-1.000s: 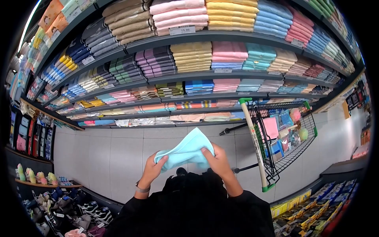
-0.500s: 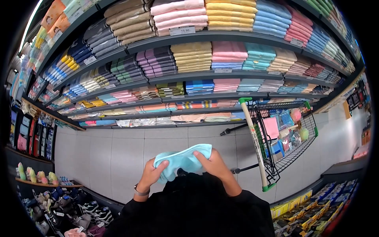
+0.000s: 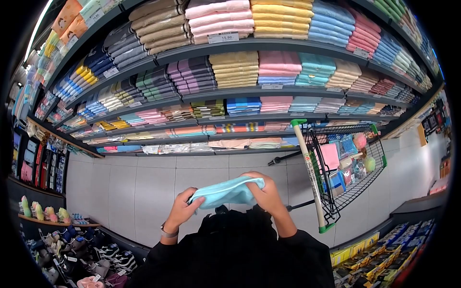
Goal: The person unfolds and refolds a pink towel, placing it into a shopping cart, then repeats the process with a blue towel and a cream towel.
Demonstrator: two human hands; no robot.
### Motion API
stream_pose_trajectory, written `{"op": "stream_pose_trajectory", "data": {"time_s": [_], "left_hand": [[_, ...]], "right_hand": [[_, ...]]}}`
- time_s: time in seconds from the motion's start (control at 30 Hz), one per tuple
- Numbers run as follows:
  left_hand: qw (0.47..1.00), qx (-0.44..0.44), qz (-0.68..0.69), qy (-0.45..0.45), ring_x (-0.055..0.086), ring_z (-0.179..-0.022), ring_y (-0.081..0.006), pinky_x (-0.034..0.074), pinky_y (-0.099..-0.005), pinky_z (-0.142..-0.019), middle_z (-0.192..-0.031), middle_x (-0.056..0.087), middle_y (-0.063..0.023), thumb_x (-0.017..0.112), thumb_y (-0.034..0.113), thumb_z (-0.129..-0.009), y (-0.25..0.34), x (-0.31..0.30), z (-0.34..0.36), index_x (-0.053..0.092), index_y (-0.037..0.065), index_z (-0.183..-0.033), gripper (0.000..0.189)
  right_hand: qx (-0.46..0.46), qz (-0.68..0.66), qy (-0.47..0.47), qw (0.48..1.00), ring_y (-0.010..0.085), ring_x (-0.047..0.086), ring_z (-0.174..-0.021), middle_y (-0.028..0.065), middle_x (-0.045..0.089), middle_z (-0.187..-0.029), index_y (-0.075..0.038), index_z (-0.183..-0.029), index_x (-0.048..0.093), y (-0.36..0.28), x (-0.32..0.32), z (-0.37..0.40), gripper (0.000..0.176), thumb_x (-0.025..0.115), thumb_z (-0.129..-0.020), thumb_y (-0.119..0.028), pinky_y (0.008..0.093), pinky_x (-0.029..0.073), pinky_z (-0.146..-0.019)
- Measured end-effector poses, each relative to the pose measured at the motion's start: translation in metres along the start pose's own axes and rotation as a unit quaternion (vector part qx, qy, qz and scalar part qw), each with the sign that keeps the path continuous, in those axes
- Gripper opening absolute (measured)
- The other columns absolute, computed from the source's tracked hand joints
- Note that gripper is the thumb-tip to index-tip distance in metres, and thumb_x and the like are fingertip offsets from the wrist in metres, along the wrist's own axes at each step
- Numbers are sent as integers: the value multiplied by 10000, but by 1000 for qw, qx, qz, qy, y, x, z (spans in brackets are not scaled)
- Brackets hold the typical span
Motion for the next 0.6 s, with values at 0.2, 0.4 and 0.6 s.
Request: {"op": "stream_pose_trajectory", "data": {"time_s": [0.2, 0.4, 0.6], "left_hand": [[1000, -6, 6, 14, 542, -648, -87, 434, -233, -578, -766, 586, -44, 650, 99, -866, -6, -4, -3, 585, -1, -970, 158], [995, 48, -47, 78, 582, -690, -149, 467, -276, -626, -829, 606, -81, 604, 40, -850, -21, -21, -17, 567, 2, -1002, 161], [980, 61, -147, 118, 601, -759, -192, 480, -299, -698, -854, 616, -102, 562, 3, -836, -19, -40, -26, 569, -6, -983, 147]], "right_hand": [[-24, 12, 21, 999, 143, 605, -838, 94, 669, -926, 66, -980, 645, -10, -1, -2, 187, 525, -874, -31, 262, 475, -757], [-40, 32, 35, 998, 160, 617, -858, 105, 669, -953, 51, -1026, 643, -11, -7, -7, 204, 533, -879, -37, 272, 482, -769], [-52, 43, 56, 996, 126, 605, -818, 76, 669, -898, 66, -996, 641, -7, -10, -10, 195, 546, -858, -36, 254, 478, -745]]}}
Point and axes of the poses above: each hand's wrist, its own z-axis away from the middle knuckle, its own x-axis out of the palm, y = z × x, the point moved 2 cm from there along -z, towards the middle knuckle
